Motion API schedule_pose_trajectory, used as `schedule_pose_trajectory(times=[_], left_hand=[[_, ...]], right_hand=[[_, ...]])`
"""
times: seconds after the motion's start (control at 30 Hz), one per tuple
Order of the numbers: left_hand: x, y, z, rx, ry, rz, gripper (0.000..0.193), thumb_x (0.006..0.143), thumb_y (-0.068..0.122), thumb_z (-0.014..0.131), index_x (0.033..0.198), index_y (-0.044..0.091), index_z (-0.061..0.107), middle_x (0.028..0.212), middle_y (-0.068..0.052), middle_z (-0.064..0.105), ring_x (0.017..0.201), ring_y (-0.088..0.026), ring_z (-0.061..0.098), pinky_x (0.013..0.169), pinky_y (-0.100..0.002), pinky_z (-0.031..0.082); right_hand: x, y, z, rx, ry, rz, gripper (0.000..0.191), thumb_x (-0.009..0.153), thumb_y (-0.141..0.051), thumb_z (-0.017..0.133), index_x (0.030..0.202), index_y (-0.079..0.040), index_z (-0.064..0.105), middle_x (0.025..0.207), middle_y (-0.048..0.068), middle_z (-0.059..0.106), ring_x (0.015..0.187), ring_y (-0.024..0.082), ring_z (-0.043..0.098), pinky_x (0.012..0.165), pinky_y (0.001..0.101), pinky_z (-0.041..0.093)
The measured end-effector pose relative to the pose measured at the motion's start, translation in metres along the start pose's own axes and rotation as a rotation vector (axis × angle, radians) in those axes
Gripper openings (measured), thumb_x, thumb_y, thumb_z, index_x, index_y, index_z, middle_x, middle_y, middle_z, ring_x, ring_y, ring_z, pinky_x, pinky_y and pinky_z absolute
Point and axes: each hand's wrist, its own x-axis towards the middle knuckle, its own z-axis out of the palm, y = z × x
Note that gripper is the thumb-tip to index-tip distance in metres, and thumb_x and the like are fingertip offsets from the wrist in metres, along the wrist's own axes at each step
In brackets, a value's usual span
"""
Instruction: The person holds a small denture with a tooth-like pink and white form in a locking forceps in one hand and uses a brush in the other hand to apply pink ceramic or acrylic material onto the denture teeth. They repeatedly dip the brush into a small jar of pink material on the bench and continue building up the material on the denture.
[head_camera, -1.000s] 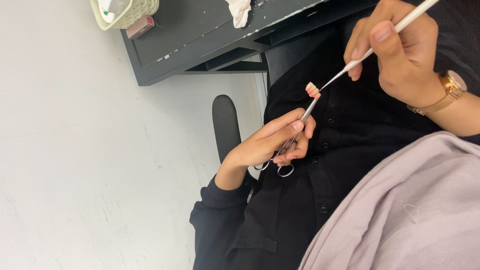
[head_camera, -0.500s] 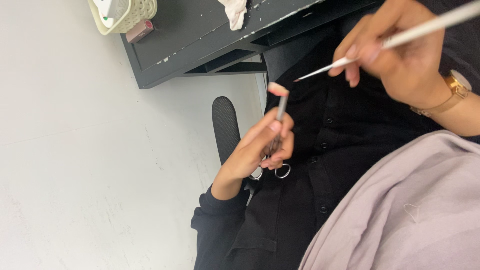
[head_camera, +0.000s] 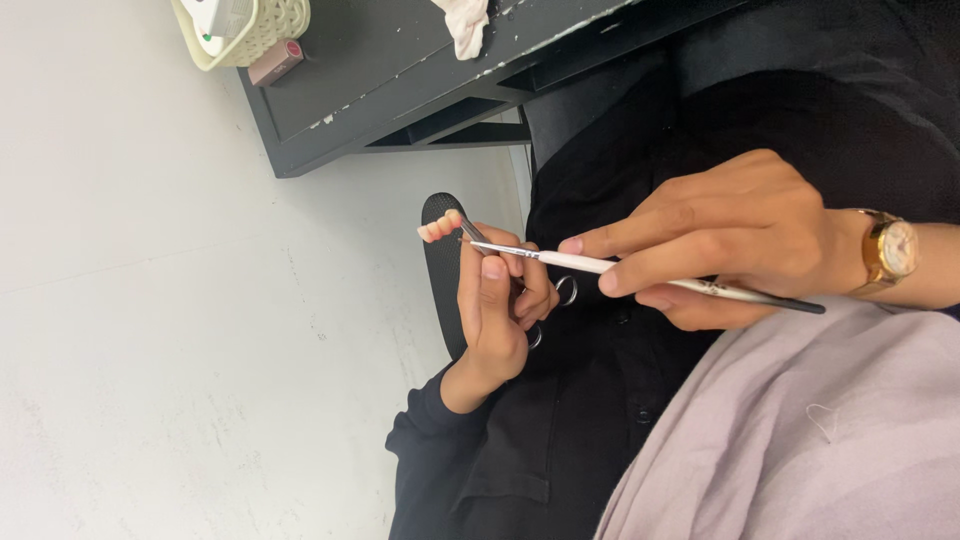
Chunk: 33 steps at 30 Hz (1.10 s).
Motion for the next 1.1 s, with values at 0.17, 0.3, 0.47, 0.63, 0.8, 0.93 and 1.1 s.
schedule_pose_trajectory(times=[0.17,0.3,0.47,0.63,0.8,0.93,1.1], left_hand=[[0.001,0.001,0.003,0.011,-0.003,-0.004,0.031,0.117,0.037,0.033,0.106,0.009,0.038,0.069,-0.002,0.037,0.051,-0.007,0.026,0.048,-0.022,0.028],[0.007,0.004,0.003,0.002,-0.032,0.052,0.031,0.117,0.036,0.033,0.103,0.009,0.039,0.067,-0.001,0.039,0.053,-0.007,0.028,0.046,-0.021,0.029],[0.012,0.012,0.0,-0.012,-0.044,0.071,0.032,0.118,0.036,0.033,0.103,0.009,0.039,0.068,-0.001,0.039,0.05,-0.006,0.03,0.046,-0.02,0.029],[0.012,0.017,-0.005,-0.044,-0.049,0.098,0.033,0.119,0.035,0.033,0.106,0.007,0.042,0.065,0.001,0.038,0.05,-0.005,0.03,0.048,-0.02,0.03],[0.012,0.019,-0.011,-0.048,-0.022,0.109,0.032,0.118,0.033,0.034,0.104,0.006,0.043,0.069,0.001,0.04,0.055,-0.005,0.034,0.052,-0.021,0.034],[0.016,0.021,-0.02,-0.108,-0.052,0.174,0.032,0.118,0.032,0.034,0.102,0.006,0.042,0.066,0.003,0.038,0.053,-0.004,0.034,0.051,-0.02,0.037],[0.012,0.021,-0.036,-0.34,-0.137,0.129,0.03,0.118,0.032,0.033,0.105,0.007,0.041,0.069,0.002,0.035,0.055,-0.005,0.029,0.053,-0.023,0.04]], right_hand=[[0.004,-0.001,0.001,-0.061,-0.029,0.005,0.027,0.088,-0.011,0.08,0.111,-0.011,0.066,0.112,0.013,0.075,0.073,0.015,0.074,0.052,0.0232,0.055],[0.008,0.001,0.001,-0.079,-0.041,0.023,0.026,0.089,-0.008,0.079,0.111,-0.009,0.065,0.113,0.015,0.075,0.07,0.015,0.072,0.05,0.0231,0.053],[0.014,-0.005,-0.002,-0.171,-0.115,0.099,0.02,0.087,-0.007,0.077,0.1,-0.015,0.064,0.107,0.012,0.076,0.067,0.016,0.072,0.049,0.0245,0.053],[0.028,-0.004,0.007,-0.139,-0.051,0.135,0.015,0.094,-0.006,0.073,0.104,-0.008,0.062,0.106,0.019,0.074,0.075,0.021,0.076,0.058,0.029,0.06],[0.038,-0.01,0.003,-0.07,-0.079,0.184,0.011,0.096,-0.009,0.066,0.104,-0.005,0.06,0.104,0.024,0.071,0.08,0.025,0.076,0.064,0.0304,0.063],[0.043,-0.009,0.005,0.042,0.046,0.262,0.012,0.099,-0.009,0.065,0.104,-0.001,0.059,0.102,0.029,0.069,0.079,0.024,0.073,0.063,0.0305,0.065],[0.06,-0.019,0.012,0.016,0.192,0.288,0.028,0.096,-0.009,0.072,0.101,-0.007,0.045,0.079,0.014,0.066,0.061,0.017,0.066,0.051,0.023,0.056]])
